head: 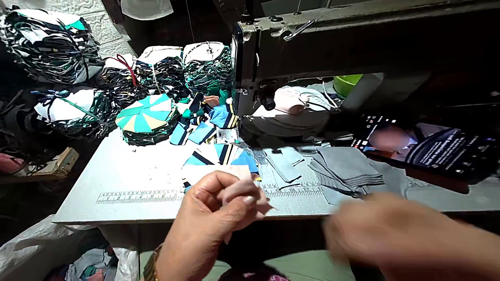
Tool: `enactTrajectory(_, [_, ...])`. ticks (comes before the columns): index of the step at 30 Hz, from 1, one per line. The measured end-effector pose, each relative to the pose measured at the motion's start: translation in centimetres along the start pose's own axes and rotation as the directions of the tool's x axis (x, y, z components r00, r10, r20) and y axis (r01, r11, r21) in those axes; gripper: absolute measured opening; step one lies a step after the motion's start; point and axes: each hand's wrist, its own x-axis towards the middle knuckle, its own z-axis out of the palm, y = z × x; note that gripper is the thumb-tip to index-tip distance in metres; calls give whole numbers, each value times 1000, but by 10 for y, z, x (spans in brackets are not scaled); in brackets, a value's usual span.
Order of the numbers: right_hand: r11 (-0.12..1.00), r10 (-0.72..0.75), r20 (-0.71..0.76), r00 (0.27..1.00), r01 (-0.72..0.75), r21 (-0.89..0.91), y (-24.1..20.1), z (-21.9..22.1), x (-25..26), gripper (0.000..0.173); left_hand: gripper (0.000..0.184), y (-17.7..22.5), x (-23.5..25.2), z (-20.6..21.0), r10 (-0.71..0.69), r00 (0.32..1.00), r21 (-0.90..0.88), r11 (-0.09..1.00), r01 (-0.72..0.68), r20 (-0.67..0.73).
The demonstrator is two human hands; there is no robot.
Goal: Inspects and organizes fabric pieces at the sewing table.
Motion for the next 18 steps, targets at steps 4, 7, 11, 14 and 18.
enactTrajectory(4, [911,-145,-210,967,48,-409,50,28,16,26,12,-15,-3,16,25,999,54,998,-26,22])
enactTrajectory(7, [937,-118,-244,963,26,-350,54,36,17,10,14,-20,-5,23,34,999,101,994,-33,-3])
enactTrajectory(11, [987,6,-272,962,-50,-155,48,23,21,4,25,-16,-6,16,-104,990,101,990,94,98])
enactTrajectory(14, [995,33,-265,964,-58,-86,51,9,21,15,22,-12,-6,5,-255,943,64,967,247,213])
enactTrajectory(18, [995,62,-300,952,-82,-57,57,1,18,18,13,-16,-10,-1,-298,924,-8,951,309,241])
